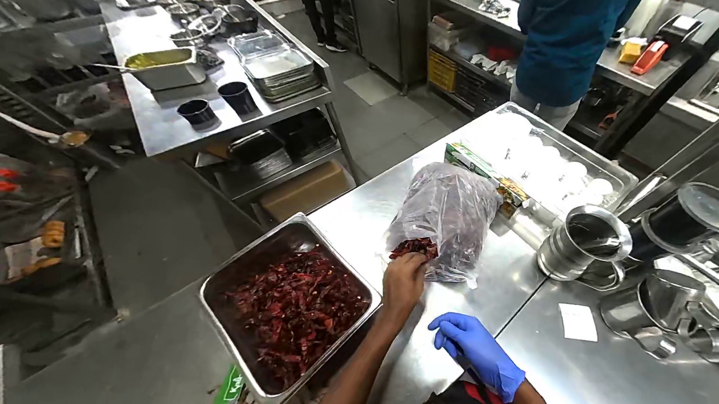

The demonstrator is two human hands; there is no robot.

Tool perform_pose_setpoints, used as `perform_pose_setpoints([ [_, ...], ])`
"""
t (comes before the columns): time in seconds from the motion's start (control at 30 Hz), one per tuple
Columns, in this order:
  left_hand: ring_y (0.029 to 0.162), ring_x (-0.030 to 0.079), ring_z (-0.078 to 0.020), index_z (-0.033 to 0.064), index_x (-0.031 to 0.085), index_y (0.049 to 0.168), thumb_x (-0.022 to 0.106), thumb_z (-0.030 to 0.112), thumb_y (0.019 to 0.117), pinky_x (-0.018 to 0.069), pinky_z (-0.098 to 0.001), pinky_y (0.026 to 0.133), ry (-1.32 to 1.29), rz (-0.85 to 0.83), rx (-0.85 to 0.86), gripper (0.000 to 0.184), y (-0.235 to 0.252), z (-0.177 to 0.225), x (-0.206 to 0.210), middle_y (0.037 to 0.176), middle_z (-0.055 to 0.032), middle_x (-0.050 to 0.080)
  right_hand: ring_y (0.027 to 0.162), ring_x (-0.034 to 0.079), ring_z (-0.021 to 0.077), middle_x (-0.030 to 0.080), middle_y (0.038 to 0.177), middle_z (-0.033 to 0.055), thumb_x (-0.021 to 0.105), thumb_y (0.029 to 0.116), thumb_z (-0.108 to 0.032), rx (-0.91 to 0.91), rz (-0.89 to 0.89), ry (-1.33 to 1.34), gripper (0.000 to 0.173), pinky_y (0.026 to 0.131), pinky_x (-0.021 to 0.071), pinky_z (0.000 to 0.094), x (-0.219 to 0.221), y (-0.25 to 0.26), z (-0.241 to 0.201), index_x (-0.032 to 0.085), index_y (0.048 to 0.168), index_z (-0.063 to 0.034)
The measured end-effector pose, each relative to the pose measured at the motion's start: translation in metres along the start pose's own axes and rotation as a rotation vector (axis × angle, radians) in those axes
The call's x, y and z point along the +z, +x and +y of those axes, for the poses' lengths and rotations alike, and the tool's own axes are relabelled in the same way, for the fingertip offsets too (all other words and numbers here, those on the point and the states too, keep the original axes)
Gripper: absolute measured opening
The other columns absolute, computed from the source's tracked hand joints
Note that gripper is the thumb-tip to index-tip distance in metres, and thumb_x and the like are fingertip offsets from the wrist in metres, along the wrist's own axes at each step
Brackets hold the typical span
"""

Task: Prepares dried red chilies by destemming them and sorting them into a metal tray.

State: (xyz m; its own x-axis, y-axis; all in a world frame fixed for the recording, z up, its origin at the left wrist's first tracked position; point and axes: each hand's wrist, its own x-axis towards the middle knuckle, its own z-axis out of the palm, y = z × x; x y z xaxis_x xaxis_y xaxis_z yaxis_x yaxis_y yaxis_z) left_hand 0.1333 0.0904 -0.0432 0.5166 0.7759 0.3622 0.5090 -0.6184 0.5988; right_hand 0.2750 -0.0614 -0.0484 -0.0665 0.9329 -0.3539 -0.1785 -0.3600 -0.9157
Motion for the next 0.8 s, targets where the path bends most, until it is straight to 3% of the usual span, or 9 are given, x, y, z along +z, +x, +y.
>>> perform_pose_setpoints([
  [0.13,0.101,0.07,-0.0202,0.0107,0.073,0.118,0.067,0.019,0.1001,0.0584,-0.0433,0.09,-0.461,0.063,-0.267,0.02,-0.02,0.013,-0.048,0.114,-0.0057,0.073,0.059,0.051,0.0077,0.067,0.09,0.0055,0.042,0.1102,-0.027,0.017,0.017,0.137,0.036,0.054,0.043,0.0222,0.003,0.0,-0.011,0.069,0.12,-0.0043],
  [0.23,0.094,0.07,-0.0223,0.004,0.072,0.115,0.064,0.008,0.0999,0.0586,-0.0367,0.086,-1.03,0.112,-0.526,0.018,-0.035,0.019,-0.068,0.112,-0.0145,0.073,0.061,0.051,0.007,0.065,0.089,0.0053,0.04,0.1106,-0.033,-0.046,-0.061,0.173,0.041,0.056,0.0442,0.0211,0.016,0.008,-0.025,0.068,0.121,-0.0049],
  [0.3,0.092,0.071,-0.023,0.0035,0.07,0.116,0.062,0.007,0.0997,0.0589,-0.0368,0.085,-1.196,0.149,-0.641,0.018,-0.048,0.019,-0.073,0.113,-0.0178,0.072,0.062,0.051,0.0085,0.063,0.084,0.0045,0.04,0.1103,-0.037,-0.123,-0.076,0.1,0.043,0.058,0.0444,0.0231,0.028,0.017,-0.033,0.068,0.121,-0.0067],
  [0.4,0.083,0.069,-0.0264,0.0016,0.071,0.116,0.067,0.009,0.097,0.0595,-0.0397,0.078,-1.044,0.092,-0.538,0.021,-0.067,0.02,-0.075,0.1,-0.0203,0.071,0.068,0.054,0.013,0.062,0.083,0.0027,0.048,0.1075,-0.04,-0.212,0.044,-0.129,0.035,0.063,0.047,0.0296,0.039,0.026,-0.05,0.07,0.118,-0.0151],
  [0.47,0.084,0.071,-0.0296,0.0034,0.073,0.117,0.068,0.01,0.0964,0.0618,-0.0428,0.079,-0.863,0.005,-0.446,0.022,-0.076,0.026,-0.078,0.098,-0.0175,0.073,0.072,0.058,0.0154,0.062,0.085,0.0029,0.052,0.1051,-0.044,-0.227,0.118,-0.256,0.032,0.064,0.0501,0.0342,0.039,0.026,-0.064,0.068,0.113,-0.018],
  [0.57,0.088,0.073,-0.022,0.0122,0.075,0.114,0.069,0.018,0.0968,0.0641,-0.0394,0.08,-0.618,-0.068,-0.365,0.019,-0.083,0.032,-0.079,0.102,-0.0038,0.076,0.073,0.057,0.0151,0.061,0.084,0.0035,0.052,0.1044,-0.051,-0.196,0.066,-0.321,0.039,0.064,0.0491,0.0352,0.036,0.024,-0.082,0.068,0.1,-0.0151],
  [0.63,0.094,0.071,-0.014,0.017,0.076,0.109,0.066,0.023,0.0975,0.0611,-0.0365,0.086,-0.471,-0.098,-0.32,0.017,-0.084,0.031,-0.078,0.102,0.0038,0.075,0.067,0.055,0.0163,0.059,0.076,0.0048,0.052,0.1052,-0.047,-0.215,0.048,-0.362,0.042,0.059,0.0465,0.0351,0.037,0.028,-0.083,0.066,0.088,-0.0114],
  [0.7,0.099,0.07,-0.0094,0.0168,0.073,0.111,0.059,0.021,0.0993,0.0598,-0.0346,0.091,-0.374,-0.145,-0.321,0.018,-0.08,0.034,-0.081,0.104,0.0059,0.073,0.063,0.053,0.0174,0.056,0.071,0.0053,0.05,0.1067,-0.041,-0.236,0.041,-0.399,0.042,0.057,0.0439,0.0356,0.038,0.035,-0.08,0.062,0.081,-0.0101],
  [0.8,0.088,0.067,-0.0086,0.0153,0.067,0.118,0.054,0.033,0.1041,0.0584,-0.031,0.08,-0.327,-0.183,-0.371,0.025,-0.076,0.042,-0.081,0.1,0.0038,0.069,0.066,0.056,0.0171,0.057,0.071,0.004,0.049,0.1065,-0.041,-0.252,0.061,-0.408,0.042,0.061,0.047,0.0374,0.039,0.04,-0.07,0.064,0.081,-0.0106],
])
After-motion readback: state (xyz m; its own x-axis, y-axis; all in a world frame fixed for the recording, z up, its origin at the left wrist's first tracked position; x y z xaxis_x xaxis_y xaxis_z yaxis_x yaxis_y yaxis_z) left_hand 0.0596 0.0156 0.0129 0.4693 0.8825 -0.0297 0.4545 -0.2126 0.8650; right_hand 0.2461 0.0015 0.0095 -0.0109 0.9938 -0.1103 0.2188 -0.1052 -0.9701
